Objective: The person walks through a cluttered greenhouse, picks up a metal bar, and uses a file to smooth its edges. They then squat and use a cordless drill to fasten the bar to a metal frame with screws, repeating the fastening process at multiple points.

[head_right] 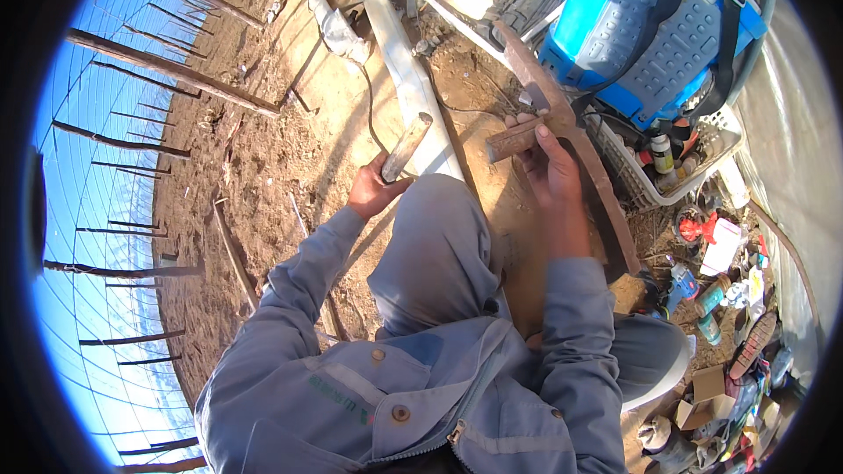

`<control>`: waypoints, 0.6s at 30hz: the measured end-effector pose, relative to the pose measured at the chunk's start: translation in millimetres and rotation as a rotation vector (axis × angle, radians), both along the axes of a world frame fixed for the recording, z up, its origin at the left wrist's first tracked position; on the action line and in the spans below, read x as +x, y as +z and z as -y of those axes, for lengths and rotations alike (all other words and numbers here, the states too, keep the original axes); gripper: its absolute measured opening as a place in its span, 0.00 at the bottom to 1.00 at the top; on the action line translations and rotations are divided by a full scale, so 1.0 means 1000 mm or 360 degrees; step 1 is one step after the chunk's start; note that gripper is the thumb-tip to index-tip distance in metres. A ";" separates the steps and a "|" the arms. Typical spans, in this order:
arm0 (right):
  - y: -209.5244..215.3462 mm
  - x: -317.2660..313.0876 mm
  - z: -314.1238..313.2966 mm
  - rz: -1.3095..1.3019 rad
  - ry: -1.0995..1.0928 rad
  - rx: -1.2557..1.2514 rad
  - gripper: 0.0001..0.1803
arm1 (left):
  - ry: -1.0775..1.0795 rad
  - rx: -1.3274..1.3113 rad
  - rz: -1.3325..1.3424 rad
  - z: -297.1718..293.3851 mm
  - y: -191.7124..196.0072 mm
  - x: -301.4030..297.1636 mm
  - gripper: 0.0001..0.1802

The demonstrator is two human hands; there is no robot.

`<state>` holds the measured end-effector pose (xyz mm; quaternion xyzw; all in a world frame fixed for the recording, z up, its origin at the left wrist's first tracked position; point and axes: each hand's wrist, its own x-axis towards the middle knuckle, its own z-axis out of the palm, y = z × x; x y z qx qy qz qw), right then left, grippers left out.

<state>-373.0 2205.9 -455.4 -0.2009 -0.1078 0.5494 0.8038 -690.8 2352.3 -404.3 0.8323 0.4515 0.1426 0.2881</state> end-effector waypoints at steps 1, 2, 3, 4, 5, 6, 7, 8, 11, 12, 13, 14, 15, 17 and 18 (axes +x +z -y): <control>0.018 0.001 0.000 0.0028 -0.0021 0.0071 0.24 | -0.0026 0.0044 0.0067 0.003 0.013 -0.002 0.25; 0.035 0.001 -0.001 0.0066 -0.0058 0.0083 0.23 | -0.0016 0.0073 0.0050 0.009 0.026 -0.007 0.25; 0.051 0.000 -0.003 0.0063 -0.0127 -0.0013 0.23 | 0.0002 0.0096 0.0031 0.017 0.039 -0.014 0.24; 0.067 -0.003 -0.006 0.0082 -0.0057 0.0182 0.22 | 0.0016 0.0121 0.0032 0.025 0.052 -0.021 0.24; 0.081 -0.006 -0.006 0.0126 -0.0052 0.0238 0.22 | -0.0004 0.0192 0.0032 0.034 0.064 -0.027 0.22; 0.095 -0.007 -0.007 0.0161 -0.0066 0.0252 0.21 | 0.0002 0.0270 0.0067 0.043 0.074 -0.031 0.22; 0.107 -0.007 -0.006 0.0281 0.0031 0.0347 0.20 | 0.0014 0.0346 0.0103 0.051 0.084 -0.036 0.21; 0.117 -0.007 -0.007 0.0312 0.0089 0.0274 0.20 | 0.0056 0.0397 0.0121 0.061 0.092 -0.043 0.20; 0.136 0.000 -0.006 0.0518 0.0198 0.0140 0.17 | 0.0226 0.0651 0.0159 0.090 0.112 -0.058 0.17; 0.136 0.002 -0.007 0.0495 0.0301 0.0208 0.17 | 0.0276 0.0770 0.0161 0.100 0.117 -0.064 0.16; 0.133 0.005 -0.010 0.0608 0.0427 0.0203 0.18 | 0.0286 0.0869 0.0305 0.111 0.122 -0.068 0.16; 0.125 0.005 -0.016 0.0641 0.0473 0.0080 0.19 | 0.0355 0.0934 0.0246 0.123 0.127 -0.072 0.16; 0.112 0.003 -0.021 0.0604 0.0420 -0.0136 0.20 | 0.0352 0.1004 0.0308 0.134 0.130 -0.074 0.17; 0.076 -0.004 -0.029 0.0526 0.0679 -0.0037 0.20 | 0.0333 0.1034 0.0356 0.151 0.135 -0.081 0.17; 0.053 -0.011 -0.033 0.0482 0.0732 -0.0053 0.21 | 0.0322 0.0979 0.0326 0.161 0.137 -0.084 0.18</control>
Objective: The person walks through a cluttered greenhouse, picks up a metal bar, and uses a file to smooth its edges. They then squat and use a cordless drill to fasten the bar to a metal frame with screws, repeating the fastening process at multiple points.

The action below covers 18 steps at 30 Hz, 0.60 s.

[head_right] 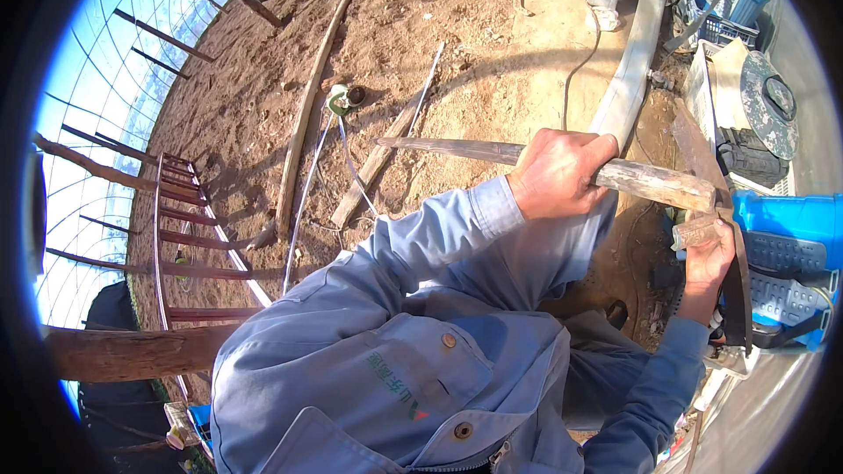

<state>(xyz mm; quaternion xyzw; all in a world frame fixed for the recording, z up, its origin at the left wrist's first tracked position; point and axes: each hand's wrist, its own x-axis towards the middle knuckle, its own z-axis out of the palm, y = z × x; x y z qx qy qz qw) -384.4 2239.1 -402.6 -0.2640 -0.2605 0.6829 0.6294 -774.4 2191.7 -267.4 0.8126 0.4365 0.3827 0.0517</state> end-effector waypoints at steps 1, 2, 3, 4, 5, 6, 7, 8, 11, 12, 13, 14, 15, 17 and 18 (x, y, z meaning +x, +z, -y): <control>-0.023 -0.010 -0.004 -0.0032 -0.0045 -0.0084 0.21 | -0.0047 -0.0037 -0.0041 0.006 0.003 -0.004 0.18; -0.046 -0.020 -0.013 -0.0056 -0.0152 -0.0201 0.23 | -0.0085 -0.0133 -0.0088 0.007 0.005 -0.008 0.19; -0.066 -0.031 -0.015 0.0000 -0.0191 -0.0273 0.28 | -0.0084 -0.0136 -0.0101 0.013 0.007 -0.012 0.20; -0.084 -0.041 -0.012 -0.0044 -0.0338 -0.0531 0.33 | -0.0093 -0.0140 -0.0105 0.018 0.009 -0.018 0.20; -0.096 -0.047 -0.011 -0.0079 -0.0373 -0.0617 0.31 | -0.0090 -0.0132 -0.0088 0.022 0.010 -0.022 0.20; -0.106 -0.052 -0.009 -0.0218 -0.0434 -0.0774 0.30 | -0.0091 -0.0114 -0.0059 0.027 0.010 -0.026 0.20; -0.111 -0.054 -0.007 -0.0259 -0.0386 -0.0867 0.28 | -0.0091 -0.0088 -0.0024 0.030 0.011 -0.030 0.21; -0.113 -0.053 -0.004 -0.0244 -0.0352 -0.0918 0.26 | -0.0086 0.0016 0.0025 0.033 0.011 -0.034 0.20; -0.109 -0.039 0.003 -0.0229 0.0063 -0.0594 0.17 | -0.0050 0.0271 0.0167 0.047 0.008 -0.043 0.17; -0.107 -0.033 0.003 -0.0195 0.0100 -0.0427 0.19 | -0.0029 0.0310 0.0181 0.055 0.007 -0.049 0.16; -0.105 -0.026 0.003 -0.0208 0.0135 -0.0385 0.19 | -0.0061 0.0346 0.0204 0.064 0.005 -0.057 0.16; -0.104 -0.018 0.004 -0.0249 0.0152 -0.0364 0.20 | -0.0097 0.0376 0.0231 0.073 0.004 -0.065 0.16; -0.104 -0.013 0.001 -0.0304 0.0148 -0.0334 0.21 | -0.0141 0.0472 0.0246 0.084 0.003 -0.071 0.16; -0.105 -0.002 -0.002 -0.0289 0.0111 -0.0378 0.20 | -0.0272 0.0577 0.0239 0.102 0.003 -0.089 0.16; -0.107 0.001 -0.003 -0.0334 0.0079 -0.0401 0.20 | -0.0313 0.0548 0.0200 0.110 0.006 -0.103 0.16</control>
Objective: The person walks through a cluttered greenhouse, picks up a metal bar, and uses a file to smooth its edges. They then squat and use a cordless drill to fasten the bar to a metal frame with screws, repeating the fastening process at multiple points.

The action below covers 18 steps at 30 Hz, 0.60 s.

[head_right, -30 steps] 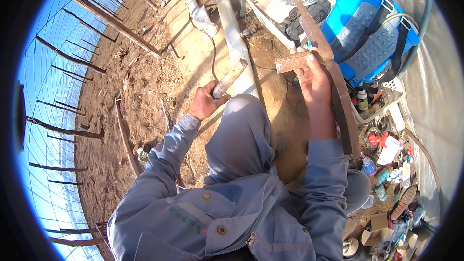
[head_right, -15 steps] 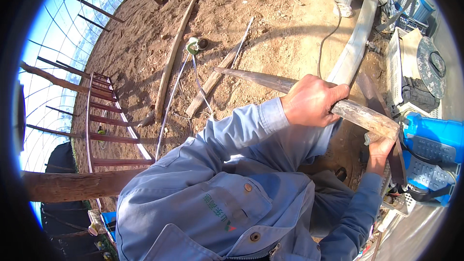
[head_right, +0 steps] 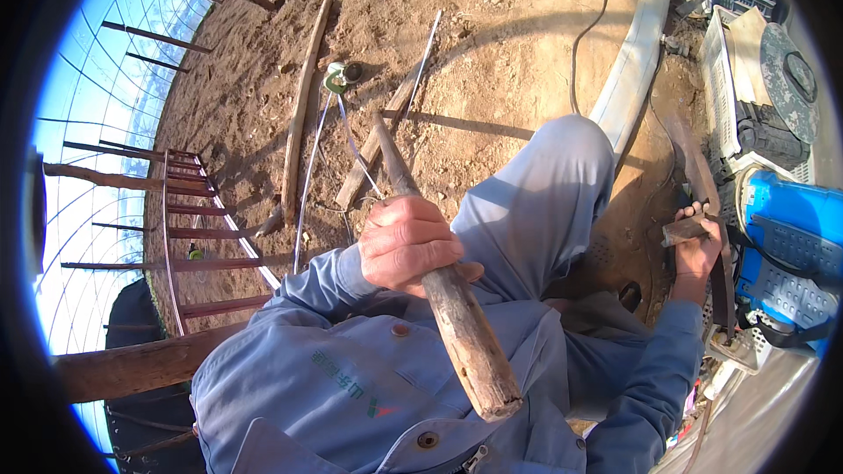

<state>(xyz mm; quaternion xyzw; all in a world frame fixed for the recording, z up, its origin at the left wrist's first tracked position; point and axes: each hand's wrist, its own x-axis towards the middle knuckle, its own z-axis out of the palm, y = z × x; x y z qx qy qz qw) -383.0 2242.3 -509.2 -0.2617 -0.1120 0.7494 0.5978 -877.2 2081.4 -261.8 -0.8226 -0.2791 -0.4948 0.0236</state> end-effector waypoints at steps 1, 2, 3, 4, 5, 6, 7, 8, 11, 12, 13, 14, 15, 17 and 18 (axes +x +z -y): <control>-0.001 0.002 -0.003 -0.0048 0.0092 0.0113 0.20 | 0.0007 -0.0036 -0.0080 0.007 0.005 -0.015 0.17; -0.001 0.004 -0.003 -0.0077 0.0082 0.0147 0.20 | 0.0081 -0.0046 -0.0108 0.014 0.011 -0.026 0.18; 0.000 0.005 -0.005 -0.0068 0.0046 0.0117 0.19 | 0.0195 -0.0062 -0.0104 0.022 0.019 -0.039 0.21; 0.000 0.005 -0.006 -0.0044 -0.0011 0.0044 0.19 | 0.0339 -0.0079 -0.0076 0.030 0.028 -0.050 0.22; 0.001 0.004 -0.006 0.0036 0.0011 0.0138 0.19 | 0.0360 -0.0046 -0.0021 0.031 0.035 -0.063 0.25; 0.003 0.004 -0.006 0.0132 -0.0015 0.0178 0.19 | 0.0350 0.0106 0.0049 0.024 0.038 -0.077 0.26; 0.004 0.004 -0.005 0.0160 -0.0071 0.0036 0.18 | 0.0409 0.0115 0.0050 0.023 0.047 -0.090 0.26; 0.005 0.004 -0.004 0.0147 -0.0081 0.0022 0.18 | 0.0403 0.0145 0.0236 0.019 0.050 -0.098 0.26; 0.007 0.008 0.001 0.0068 -0.0097 0.0042 0.18 | 0.0464 0.0227 0.0390 0.017 0.065 -0.113 0.27; 0.007 0.010 0.003 0.0080 -0.0133 0.0008 0.18 | 0.0477 0.0236 0.0434 0.017 0.067 -0.115 0.27; 0.007 0.012 0.004 0.0066 -0.0133 0.0000 0.18 | 0.0460 0.0262 0.0457 0.016 0.068 -0.115 0.27; 0.007 0.013 0.006 0.0053 -0.0130 -0.0009 0.18 | 0.0505 0.0251 0.0483 0.016 0.069 -0.115 0.27; 0.009 0.013 0.007 0.0048 -0.0109 0.0024 0.18 | 0.0516 0.0257 0.0489 0.017 0.068 -0.115 0.28; 0.016 0.009 0.009 0.0088 -0.0149 0.0019 0.18 | 0.0541 0.0268 0.0546 0.015 0.065 -0.114 0.29; 0.023 0.005 0.010 0.0039 -0.0089 0.0072 0.18 | 0.0444 0.0127 0.0503 0.014 0.062 -0.111 0.30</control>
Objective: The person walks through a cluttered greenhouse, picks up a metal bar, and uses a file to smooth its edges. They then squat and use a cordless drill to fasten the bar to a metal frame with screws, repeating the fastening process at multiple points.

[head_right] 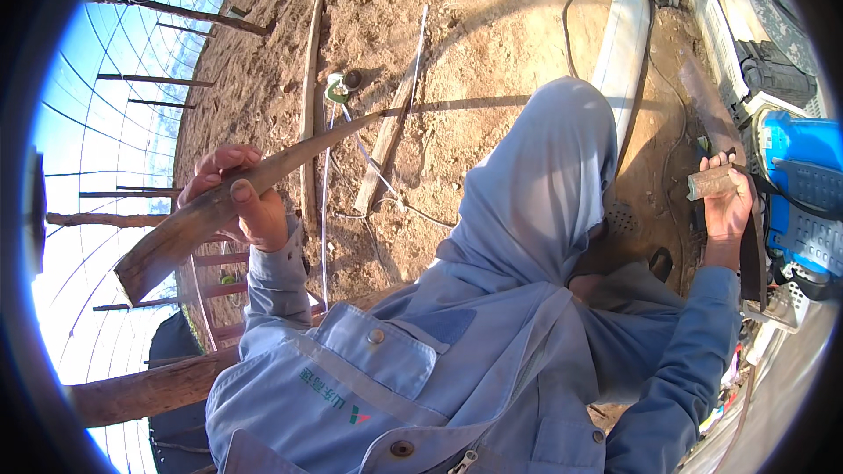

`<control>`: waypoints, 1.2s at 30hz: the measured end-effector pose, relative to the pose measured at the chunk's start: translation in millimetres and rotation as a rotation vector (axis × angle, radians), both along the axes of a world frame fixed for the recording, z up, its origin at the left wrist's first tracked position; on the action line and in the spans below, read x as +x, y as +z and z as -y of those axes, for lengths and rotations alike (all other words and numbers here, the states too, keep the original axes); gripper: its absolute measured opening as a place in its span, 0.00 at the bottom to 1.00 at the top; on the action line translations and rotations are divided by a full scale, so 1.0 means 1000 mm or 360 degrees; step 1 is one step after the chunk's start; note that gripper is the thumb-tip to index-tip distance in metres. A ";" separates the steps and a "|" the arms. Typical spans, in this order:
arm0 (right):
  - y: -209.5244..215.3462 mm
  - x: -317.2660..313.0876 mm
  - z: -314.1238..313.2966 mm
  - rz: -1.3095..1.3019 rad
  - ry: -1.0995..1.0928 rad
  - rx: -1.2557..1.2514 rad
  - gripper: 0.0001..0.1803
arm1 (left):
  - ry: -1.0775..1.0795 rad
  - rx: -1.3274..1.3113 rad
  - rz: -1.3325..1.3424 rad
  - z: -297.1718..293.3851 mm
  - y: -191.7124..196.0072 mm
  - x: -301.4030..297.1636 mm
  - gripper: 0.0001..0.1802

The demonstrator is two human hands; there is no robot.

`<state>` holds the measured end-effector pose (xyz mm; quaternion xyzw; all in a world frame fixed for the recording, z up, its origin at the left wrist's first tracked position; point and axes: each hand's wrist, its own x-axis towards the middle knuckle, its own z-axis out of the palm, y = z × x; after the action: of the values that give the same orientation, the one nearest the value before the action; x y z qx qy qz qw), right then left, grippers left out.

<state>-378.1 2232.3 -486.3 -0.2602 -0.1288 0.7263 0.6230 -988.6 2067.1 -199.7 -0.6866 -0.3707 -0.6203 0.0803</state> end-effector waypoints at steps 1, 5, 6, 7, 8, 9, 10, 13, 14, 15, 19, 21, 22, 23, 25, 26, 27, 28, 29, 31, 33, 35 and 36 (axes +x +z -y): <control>0.009 -0.006 0.002 0.0003 -0.0023 -0.0023 0.18 | -0.0089 -0.0148 0.0005 0.000 -0.003 0.004 0.31; 0.070 -0.037 0.018 0.0089 -0.0051 0.0299 0.18 | -0.0303 -0.0920 -0.0363 -0.028 -0.014 0.045 0.24; 0.089 -0.045 0.023 0.0083 -0.0112 0.0337 0.19 | -0.0442 -0.1055 -0.0532 -0.046 -0.021 0.065 0.23; 0.108 -0.052 0.028 -0.0018 -0.0086 0.0436 0.17 | -0.0640 -0.1039 -0.0645 -0.068 -0.030 0.091 0.23; 0.128 -0.056 0.034 -0.0114 -0.0125 0.0404 0.15 | -0.0799 -0.1069 -0.0750 -0.088 -0.040 0.121 0.24; 0.148 -0.057 0.043 -0.0087 -0.0192 0.0462 0.14 | -0.0783 -0.1104 -0.0824 -0.099 -0.049 0.150 0.24; 0.166 -0.059 0.047 -0.0094 -0.0221 0.0554 0.13 | -0.0724 -0.1168 -0.0926 -0.107 -0.052 0.173 0.24; 0.213 -0.053 0.061 -0.0077 -0.0458 0.0497 0.11 | -0.0785 -0.0895 -0.1056 -0.118 -0.050 0.223 0.28; 0.225 -0.049 0.063 -0.0042 -0.0540 0.0498 0.10 | -0.0854 -0.0832 -0.1020 -0.118 -0.046 0.235 0.28; 0.234 -0.046 0.064 0.0006 -0.0642 0.0445 0.10 | -0.0877 -0.0797 -0.1084 -0.119 -0.043 0.245 0.28; 0.255 -0.031 0.081 0.0082 -0.0754 0.0517 0.08 | -0.0876 -0.0747 -0.1135 -0.113 -0.034 0.275 0.27; 0.262 -0.027 0.091 0.0137 -0.0902 0.0422 0.10 | -0.0863 -0.0771 -0.1186 -0.111 -0.036 0.283 0.28; 0.266 -0.026 0.096 0.0185 -0.0915 0.0434 0.10 | -0.0856 -0.0790 -0.1211 -0.110 -0.037 0.285 0.29; 0.269 -0.025 0.102 0.0233 -0.0940 0.0389 0.11 | -0.0908 -0.0862 -0.1121 -0.108 -0.040 0.288 0.29; 0.276 -0.027 0.110 0.0334 -0.0989 0.0316 0.13 | -0.0870 -0.0881 -0.1137 -0.106 -0.044 0.290 0.29; 0.278 -0.030 0.113 0.0388 -0.1019 0.0289 0.14 | -0.0872 -0.0891 -0.1116 -0.105 -0.045 0.291 0.28; 0.281 -0.033 0.115 0.0440 -0.1049 0.0261 0.15 | -0.0845 -0.0871 -0.1142 -0.104 -0.046 0.292 0.29; 0.283 -0.036 0.116 0.0466 -0.1076 0.0324 0.15 | -0.0840 -0.0850 -0.1137 -0.103 -0.046 0.292 0.29; 0.285 -0.039 0.116 0.0491 -0.1098 0.0390 0.15 | -0.0846 -0.0819 -0.1102 -0.103 -0.046 0.292 0.29; 0.289 -0.045 0.118 0.0557 -0.1133 0.0485 0.15 | -0.0808 -0.0856 -0.1137 -0.101 -0.046 0.292 0.28; 0.293 -0.049 0.120 0.0650 -0.1184 0.0521 0.14 | -0.0802 -0.0849 -0.1135 -0.100 -0.046 0.292 0.28; 0.296 -0.052 0.123 0.0702 -0.1187 0.0582 0.13 | -0.0828 -0.0799 -0.1092 -0.099 -0.047 0.292 0.28; 0.297 -0.053 0.124 0.0731 -0.1188 0.0613 0.13 | -0.0798 -0.0794 -0.1126 -0.099 -0.047 0.292 0.27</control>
<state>-430.9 2108.0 -189.3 -0.3225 -0.2931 0.3394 0.8336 -696.1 2165.9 -246.7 -0.9212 -0.2815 -0.2419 -0.1170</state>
